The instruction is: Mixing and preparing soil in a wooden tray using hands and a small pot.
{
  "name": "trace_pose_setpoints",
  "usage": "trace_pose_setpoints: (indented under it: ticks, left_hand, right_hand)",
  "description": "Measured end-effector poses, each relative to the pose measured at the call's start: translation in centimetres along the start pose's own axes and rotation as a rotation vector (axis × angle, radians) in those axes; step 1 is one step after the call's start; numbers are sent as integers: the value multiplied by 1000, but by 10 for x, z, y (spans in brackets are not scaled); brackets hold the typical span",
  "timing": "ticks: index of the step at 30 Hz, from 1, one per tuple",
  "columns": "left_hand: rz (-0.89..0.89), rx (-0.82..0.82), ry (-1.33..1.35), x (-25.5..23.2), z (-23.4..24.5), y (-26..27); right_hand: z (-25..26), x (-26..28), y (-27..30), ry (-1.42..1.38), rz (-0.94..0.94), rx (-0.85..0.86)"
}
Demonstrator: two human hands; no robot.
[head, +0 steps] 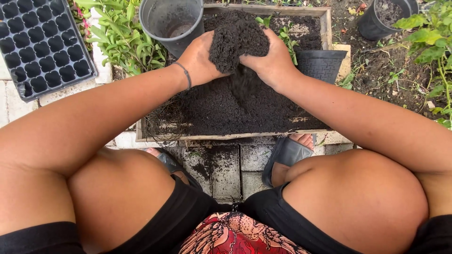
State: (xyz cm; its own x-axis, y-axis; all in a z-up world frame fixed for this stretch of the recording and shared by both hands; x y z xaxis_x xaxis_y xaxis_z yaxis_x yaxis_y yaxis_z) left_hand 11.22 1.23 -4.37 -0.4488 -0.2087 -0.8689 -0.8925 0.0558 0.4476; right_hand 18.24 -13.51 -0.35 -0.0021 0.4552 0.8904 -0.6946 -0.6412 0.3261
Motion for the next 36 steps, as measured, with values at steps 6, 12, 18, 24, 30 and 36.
trace_pose_setpoints:
  ticks: [6, 12, 18, 24, 30, 36]
  left_hand:
    - [46, 53, 672, 16, -9, -10]
    - [-363, 243, -200, -32, -13, 9]
    - [-57, -127, -831, -46, -5, 34]
    - [585, -104, -790, 18, -2, 42]
    - [458, -64, -835, 43, 4, -1]
    - [142, -39, -755, 31, -4, -15]
  right_hand:
    - [9, 3, 1, -44, 61, -33]
    - [0, 11, 1, -101, 185, 90]
    - [1, 6, 3, 180, -172, 0]
    - [-36, -37, 32, 212, -669, 170]
    - [-52, -58, 9, -15, -528, 245]
    - [-62, -50, 4, -344, -360, 239]
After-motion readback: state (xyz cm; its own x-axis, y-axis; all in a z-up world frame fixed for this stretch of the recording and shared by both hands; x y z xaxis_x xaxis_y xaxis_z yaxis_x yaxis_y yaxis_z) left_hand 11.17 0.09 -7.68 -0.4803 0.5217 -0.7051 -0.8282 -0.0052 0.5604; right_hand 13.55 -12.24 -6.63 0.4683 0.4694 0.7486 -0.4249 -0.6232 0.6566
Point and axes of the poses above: each hand's wrist, its own y-axis away from the middle knuckle, its own z-axis out of the back of the hand, x = y × z, the point moved 10 cm from there along -y, towards the middle knuckle, and after that the axes turned 8 degrees about x, right-handed, at the moved point
